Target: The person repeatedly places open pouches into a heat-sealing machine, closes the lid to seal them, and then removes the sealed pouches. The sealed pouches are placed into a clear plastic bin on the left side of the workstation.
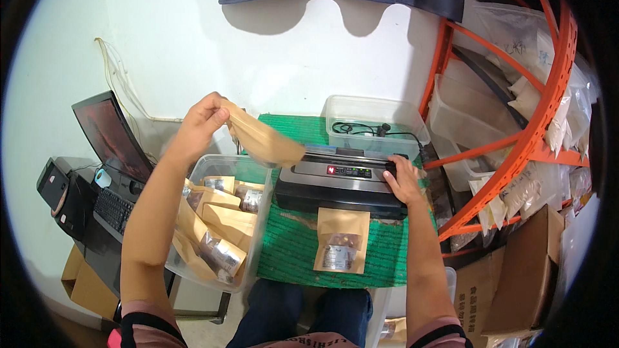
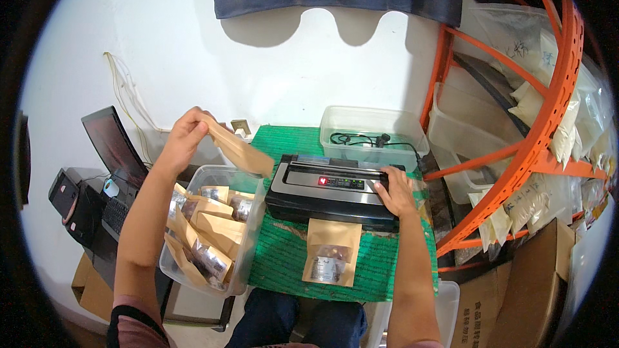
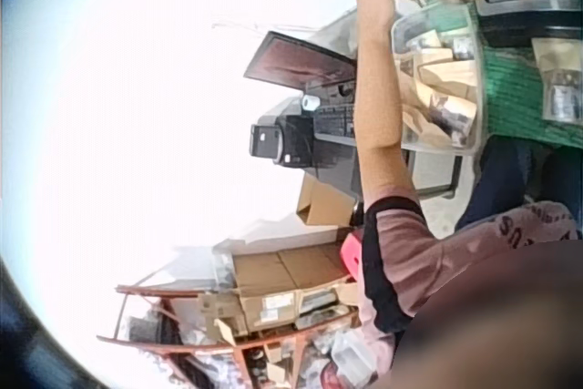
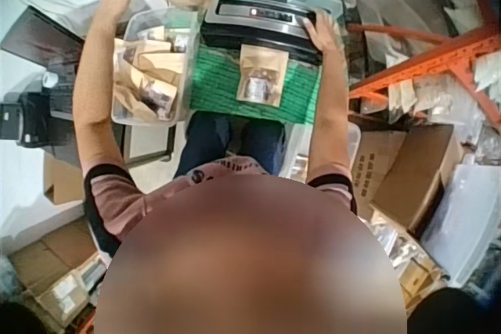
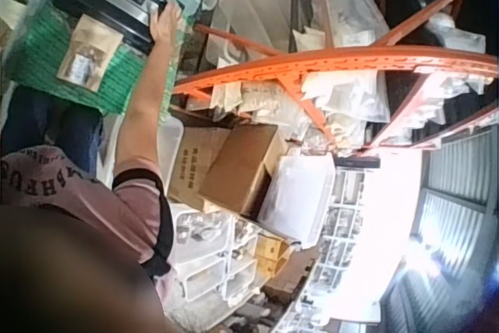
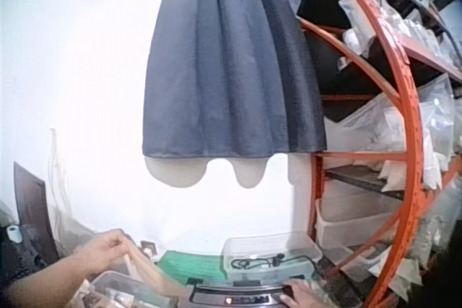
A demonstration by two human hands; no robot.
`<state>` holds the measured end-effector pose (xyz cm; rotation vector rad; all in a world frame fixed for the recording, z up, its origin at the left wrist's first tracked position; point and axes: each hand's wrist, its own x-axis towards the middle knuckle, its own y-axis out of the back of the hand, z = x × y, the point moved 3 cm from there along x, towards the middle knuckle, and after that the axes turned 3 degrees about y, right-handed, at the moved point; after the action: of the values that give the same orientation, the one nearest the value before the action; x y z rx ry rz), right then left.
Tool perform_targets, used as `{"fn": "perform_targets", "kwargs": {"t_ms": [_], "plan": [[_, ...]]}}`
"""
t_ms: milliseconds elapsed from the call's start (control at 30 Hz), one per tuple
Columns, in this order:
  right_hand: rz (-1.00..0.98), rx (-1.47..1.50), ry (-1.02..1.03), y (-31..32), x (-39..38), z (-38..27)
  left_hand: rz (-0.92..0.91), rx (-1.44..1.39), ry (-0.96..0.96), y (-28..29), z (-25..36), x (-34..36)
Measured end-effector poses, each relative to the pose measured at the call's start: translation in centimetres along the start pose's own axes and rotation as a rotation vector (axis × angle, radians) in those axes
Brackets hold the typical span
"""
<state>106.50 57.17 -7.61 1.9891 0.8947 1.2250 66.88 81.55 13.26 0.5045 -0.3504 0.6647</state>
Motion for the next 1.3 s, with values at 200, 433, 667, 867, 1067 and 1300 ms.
{"fn": "perform_targets", "kwargs": {"t_ms": [200,433,667,867,1067,1300], "plan": [[0.002,0.012,0.018,-0.1,0.0,0.0,0.419,0.099,-0.291,-11.2,7.3,-12.3],[-0.009,0.004,0.007,0.1,0.0,-0.1,0.103,0.044,0.425,-22.8,1.1,-25.1],[-0.021,-0.008,0.012,0.2,0.0,-0.1,0.194,-0.154,1.021,-27.5,-11.2,-34.7],[0.002,0.043,-0.003,0.1,0.0,0.2,0.28,0.21,0.698,-26.4,-9.5,-33.9],[-0.003,0.032,-0.016,0.0,0.0,0.2,0.295,0.351,-0.147,-24.9,-3.5,-26.0],[0.024,0.027,-0.033,-0.1,-0.2,1.0,0.73,-0.347,0.207,-28.9,-7.2,-7.7]]}}
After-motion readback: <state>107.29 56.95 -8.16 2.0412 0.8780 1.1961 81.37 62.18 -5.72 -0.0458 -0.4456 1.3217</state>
